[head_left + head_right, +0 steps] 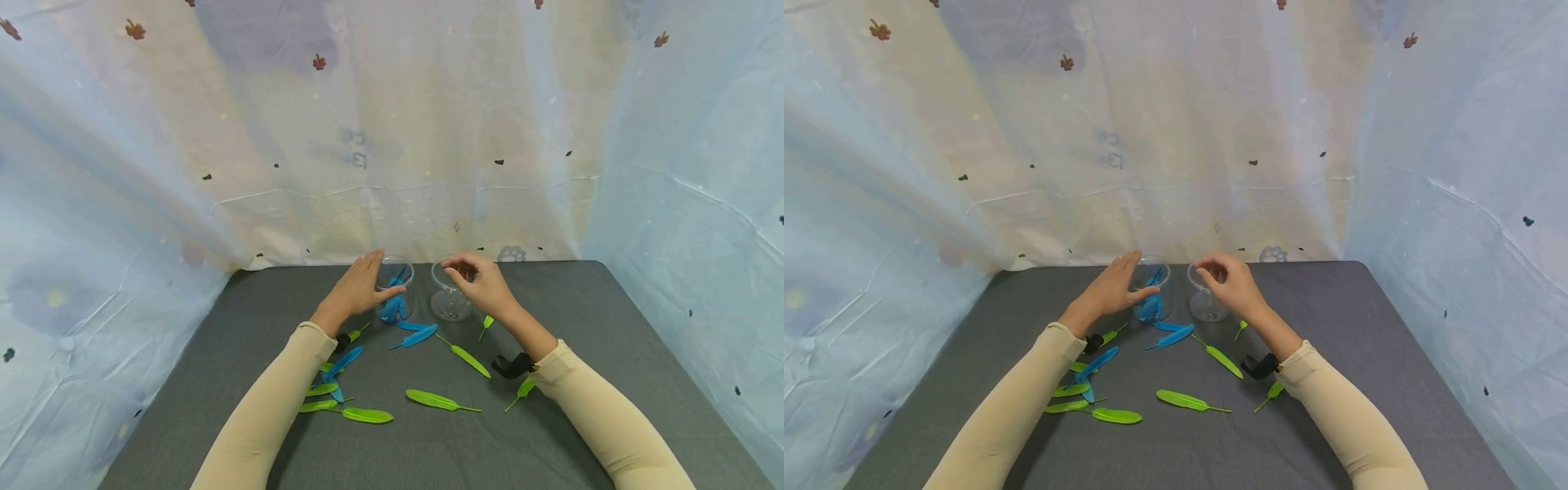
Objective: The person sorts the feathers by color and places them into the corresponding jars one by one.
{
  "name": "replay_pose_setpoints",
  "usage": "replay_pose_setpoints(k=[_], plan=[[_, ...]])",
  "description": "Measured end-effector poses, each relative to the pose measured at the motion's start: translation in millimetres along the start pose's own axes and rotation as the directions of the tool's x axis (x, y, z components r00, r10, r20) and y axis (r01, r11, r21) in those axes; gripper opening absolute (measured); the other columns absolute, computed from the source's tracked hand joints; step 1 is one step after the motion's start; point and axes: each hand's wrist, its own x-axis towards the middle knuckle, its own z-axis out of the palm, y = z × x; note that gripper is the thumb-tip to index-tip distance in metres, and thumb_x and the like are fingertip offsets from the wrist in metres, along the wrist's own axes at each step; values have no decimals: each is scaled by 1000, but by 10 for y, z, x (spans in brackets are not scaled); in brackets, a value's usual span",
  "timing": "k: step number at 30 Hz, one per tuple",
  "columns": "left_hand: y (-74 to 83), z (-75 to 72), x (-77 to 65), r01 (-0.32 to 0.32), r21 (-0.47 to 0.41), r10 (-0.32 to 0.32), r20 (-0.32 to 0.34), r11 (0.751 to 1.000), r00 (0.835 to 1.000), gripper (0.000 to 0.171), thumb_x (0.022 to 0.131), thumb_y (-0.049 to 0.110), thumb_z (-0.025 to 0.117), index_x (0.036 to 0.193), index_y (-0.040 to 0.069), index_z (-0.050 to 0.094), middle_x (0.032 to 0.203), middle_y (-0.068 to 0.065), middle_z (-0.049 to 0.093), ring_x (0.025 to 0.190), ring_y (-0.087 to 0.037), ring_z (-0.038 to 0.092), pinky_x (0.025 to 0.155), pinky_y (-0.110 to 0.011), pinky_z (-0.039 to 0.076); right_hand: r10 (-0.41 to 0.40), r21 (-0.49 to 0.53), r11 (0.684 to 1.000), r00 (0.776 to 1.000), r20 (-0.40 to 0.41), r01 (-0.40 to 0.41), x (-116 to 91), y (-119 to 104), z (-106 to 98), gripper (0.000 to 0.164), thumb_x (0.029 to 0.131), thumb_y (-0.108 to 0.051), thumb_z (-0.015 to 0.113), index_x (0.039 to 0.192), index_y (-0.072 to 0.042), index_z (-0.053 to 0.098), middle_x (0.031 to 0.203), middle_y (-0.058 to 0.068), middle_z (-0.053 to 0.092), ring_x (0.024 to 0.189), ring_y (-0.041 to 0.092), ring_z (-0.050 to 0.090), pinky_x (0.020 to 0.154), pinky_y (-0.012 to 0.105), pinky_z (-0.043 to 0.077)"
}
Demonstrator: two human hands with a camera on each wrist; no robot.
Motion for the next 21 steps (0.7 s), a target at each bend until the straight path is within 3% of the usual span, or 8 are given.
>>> replay_pose_setpoints(k=[12, 21], plan=[[4, -9, -7, 1, 1, -1, 7, 1000, 1000, 111, 101, 76, 54, 173, 6, 9, 180, -15, 14, 166, -31, 13, 137, -47, 7, -1, 6, 1000, 1000, 23, 1, -222, 8, -1, 17, 106, -14, 72, 119, -5, 77, 96, 0, 69, 74, 19, 54, 66, 33, 47], [-13, 3, 2, -8, 15, 8, 0, 1000, 1000, 111, 101, 76, 54, 173, 5, 10, 179, -16, 15, 166, -33, 14, 136, -49, 10, 18, 7, 1000, 997, 75, -18, -388, 35, 62, 13, 103, -11, 75, 116, -12, 78, 102, 0, 72, 80, 16, 58, 69, 38, 52]])
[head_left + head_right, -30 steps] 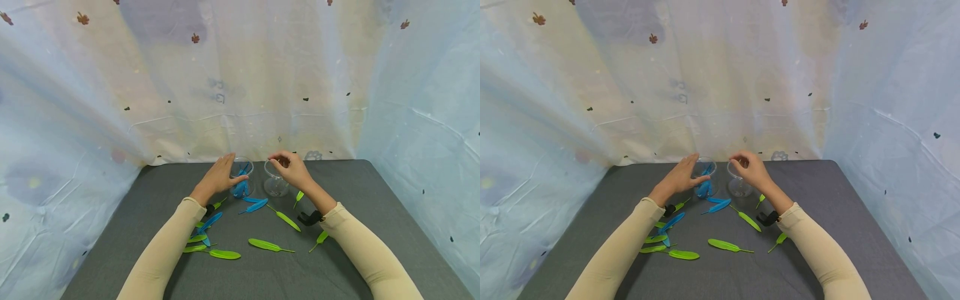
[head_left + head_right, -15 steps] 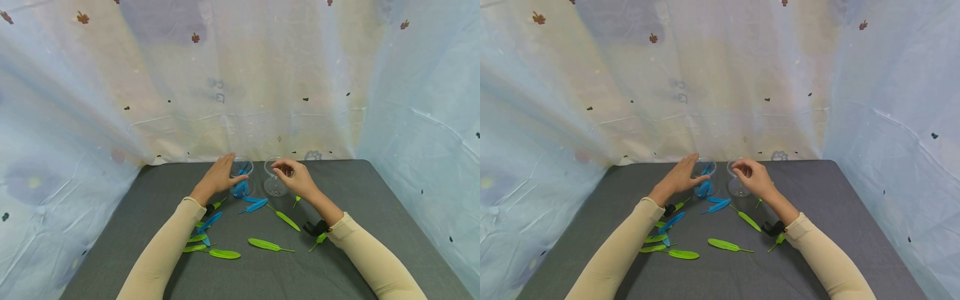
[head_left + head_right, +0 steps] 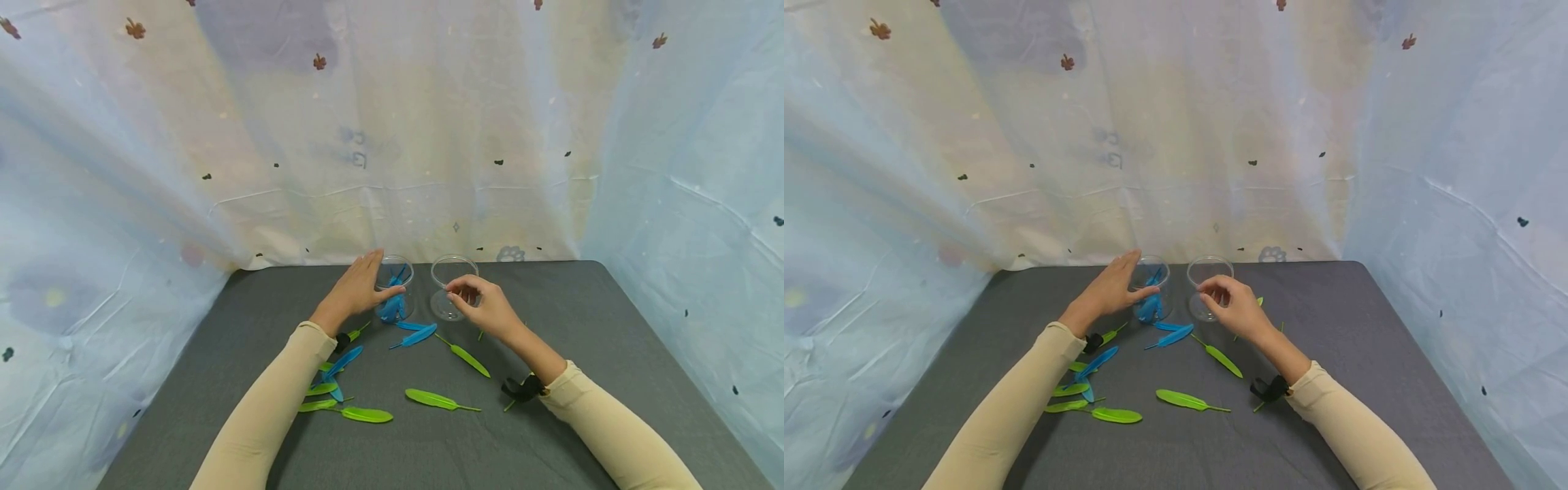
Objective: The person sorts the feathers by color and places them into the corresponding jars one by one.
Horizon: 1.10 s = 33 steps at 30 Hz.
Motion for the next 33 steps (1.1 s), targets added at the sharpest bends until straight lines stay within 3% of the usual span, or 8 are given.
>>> replay_pose_setpoints(k=[8, 15, 19, 23, 28, 33], plan=[[13, -11, -7, 12, -22, -11, 7, 1000, 1000, 111, 100, 77, 54, 173, 5, 10, 180, -14, 13, 166, -32, 13, 137, -46, 6, -18, -20, 1000, 993, 114, 20, -99, 57, 151, 18, 101, -7, 77, 118, -5, 78, 106, 2, 73, 84, 14, 62, 73, 45, 57], [15, -11, -2, 13, -20, -13, 13, 1000, 1000, 111, 101, 78, 52, 174, 7, 8, 180, -14, 12, 167, -31, 12, 137, -47, 7, -19, -10, 1000, 967, 255, 22, -178, 80, 289, 21, 99, -7, 79, 120, -7, 78, 105, -1, 71, 89, 13, 66, 80, 43, 62], [9, -4, 1, 6, -11, -6, 7, 1000, 1000, 110, 101, 77, 52, 174, 6, 8, 180, -14, 13, 166, -32, 13, 137, -47, 8, -61, -8, 998, 941, 333, 68, -210, 72, 360, 26, 98, -5, 79, 124, -1, 75, 108, 8, 70, 96, 22, 69, 87, 37, 62], [6, 10, 2, 1, -8, -1, -3, 1000, 1000, 110, 101, 77, 52, 173, 5, 10, 179, -16, 15, 166, -32, 14, 136, -47, 9, -100, 5, 994, 899, 426, 109, -224, 55, 418, 29, 102, -9, 75, 129, 1, 71, 119, 16, 70, 106, 33, 68, 93, 41, 60], [7, 15, -2, 1, -9, -1, -7, 1000, 1000, 110, 101, 77, 52, 173, 5, 11, 179, -16, 16, 166, -32, 15, 136, -47, 8, -104, -16, 991, 854, 509, 130, -202, 15, 486, 33, 105, -17, 73, 135, -2, 71, 130, 14, 69, 120, 34, 67, 102, 47, 58], [0, 16, -5, 2, -3, -2, -4, 1000, 1000, 111, 101, 78, 51, 173, 6, 8, 179, -16, 15, 166, -32, 14, 136, -49, 10, -73, -33, 994, 835, 545, 108, -177, -54, 527, 35, 106, -18, 73, 138, -5, 71, 134, 10, 69, 126, 30, 66, 107, 51, 57]])
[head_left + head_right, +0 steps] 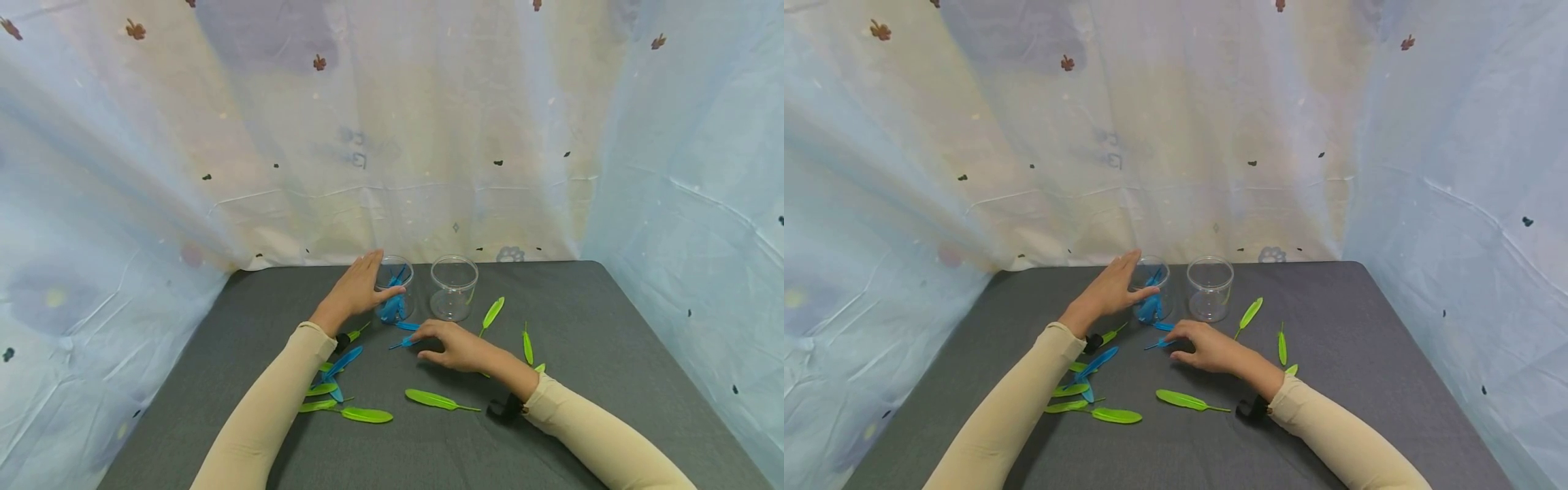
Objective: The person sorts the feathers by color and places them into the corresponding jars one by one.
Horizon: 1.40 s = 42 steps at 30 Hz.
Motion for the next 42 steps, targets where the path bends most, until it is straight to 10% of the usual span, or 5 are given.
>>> replay_pose_setpoints(k=[17, 42], plan=[[16, -15, -23, -3, 0, 3, -2, 1000, 1000, 110, 101, 77, 52, 173, 4, 11, 179, -17, 16, 166, -34, 16, 136, -49, 8, 84, -98, 993, 983, 162, -69, 100, -128, 32, 51, 105, -23, 74, 151, -6, 61, 155, 13, 58, 148, 36, 49, 121, 55, 45], [17, -8, -11, 5, -9, -5, -5, 1000, 1000, 110, 101, 76, 54, 173, 4, 12, 179, -17, 16, 166, -32, 15, 137, -45, 6, 43, -59, 998, 992, 120, -36, 124, -94, 109, 10, 101, -15, 78, 96, -18, 70, 94, -4, 60, 79, 7, 56, 71, 23, 50]])
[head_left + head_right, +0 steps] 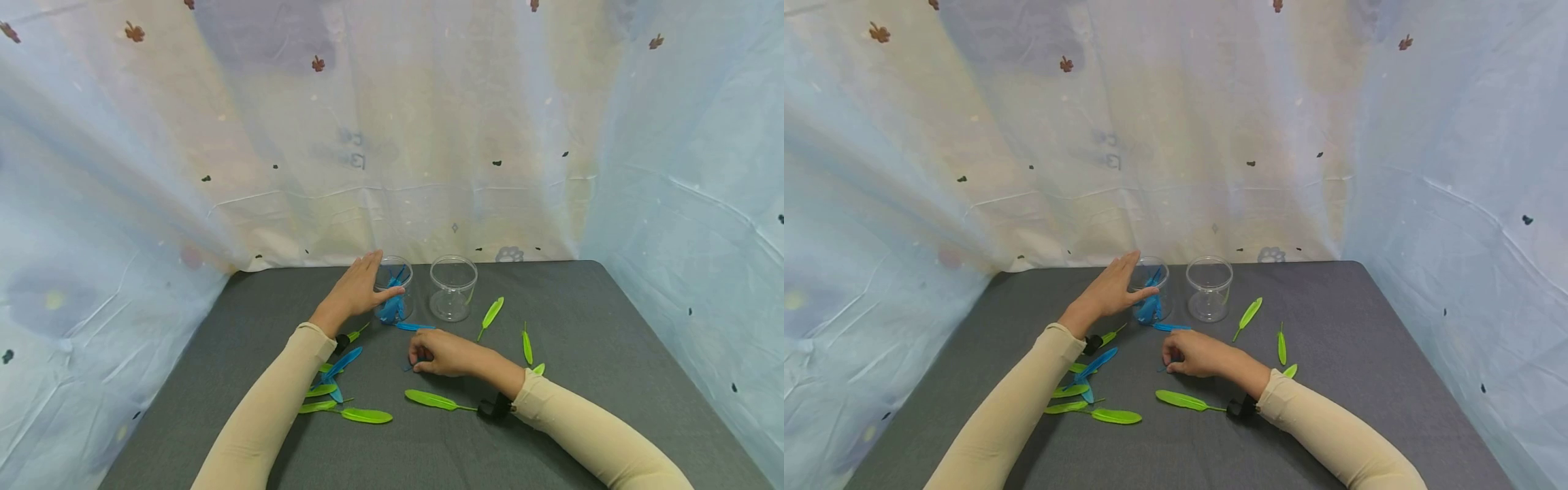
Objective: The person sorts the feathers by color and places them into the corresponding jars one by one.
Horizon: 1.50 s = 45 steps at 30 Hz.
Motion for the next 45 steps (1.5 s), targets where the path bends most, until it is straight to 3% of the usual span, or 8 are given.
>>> replay_pose_setpoints(k=[11, 17, 27, 31, 35, 38, 45], plan=[[-10, 3, 9, 1, -6, -1, -2, 1000, 1000, 110, 101, 76, 54, 173, 4, 12, 179, -16, 16, 166, -32, 15, 137, -44, 6, -25, 2, 1000, 999, 25, 25, -11, 22, -1, 14, 103, -14, 75, 92, -17, 69, 91, -5, 59, 75, 1, 52, 69, 21, 50], [0, -20, -8, 2, -15, -2, 4, 1000, 1000, 110, 101, 76, 53, 173, 6, 9, 179, -16, 14, 166, -32, 14, 137, -46, 7, -48, 19, 999, 999, 5, 48, -31, 15, -29, 12, 104, -13, 74, 94, -17, 69, 91, -3, 59, 71, 1, 49, 65, 21, 48], [-6, -5, 3, 4, -14, -4, 3, 1000, 1000, 109, 102, 76, 52, 173, 6, 10, 179, -15, 15, 166, -32, 15, 137, -43, 6, -38, 100, 994, 999, -30, 41, -37, 50, -48, 9, 105, -11, 71, 99, -17, 69, 78, -9, 60, 63, 4, 51, 58, 22, 47], [6, -10, 2, 5, -18, -5, 5, 1000, 1000, 109, 101, 76, 53, 173, 6, 10, 180, -14, 14, 166, -32, 15, 137, -44, 6, -18, 125, 992, 996, -84, 28, -63, 47, -78, 2, 106, -10, 70, 107, -11, 69, 87, -8, 65, 71, 5, 59, 64, 24, 53], [14, -13, 2, 5, -13, -5, 0, 1000, 1000, 110, 101, 76, 54, 173, 5, 11, 180, -14, 15, 166, -33, 16, 137, -47, 8, -8, 131, 991, 988, -153, 28, -97, 40, -134, 25, 107, -8, 69, 131, -4, 66, 99, -3, 70, 79, 8, 64, 69, 27, 57], [16, -12, 1, 4, -8, -4, -3, 1000, 1000, 110, 101, 75, 55, 173, 5, 12, 179, -15, 16, 166, -34, 17, 136, -48, 9, -21, 124, 991, 979, -201, 47, -121, 56, -184, 37, 107, -7, 68, 143, -5, 63, 102, -1, 69, 76, 8, 61, 68, 28, 56], [13, -8, -9, 9, -8, -9, 8, 1000, 1000, 110, 101, 74, 56, 173, 5, 10, 180, -16, 14, 166, -35, 15, 137, -47, 7, -15, 128, 990, 948, -317, 58, -164, 99, -287, 29, 107, -8, 67, 136, -11, 68, 101, -2, 68, 77, 8, 61, 68, 30, 56]])
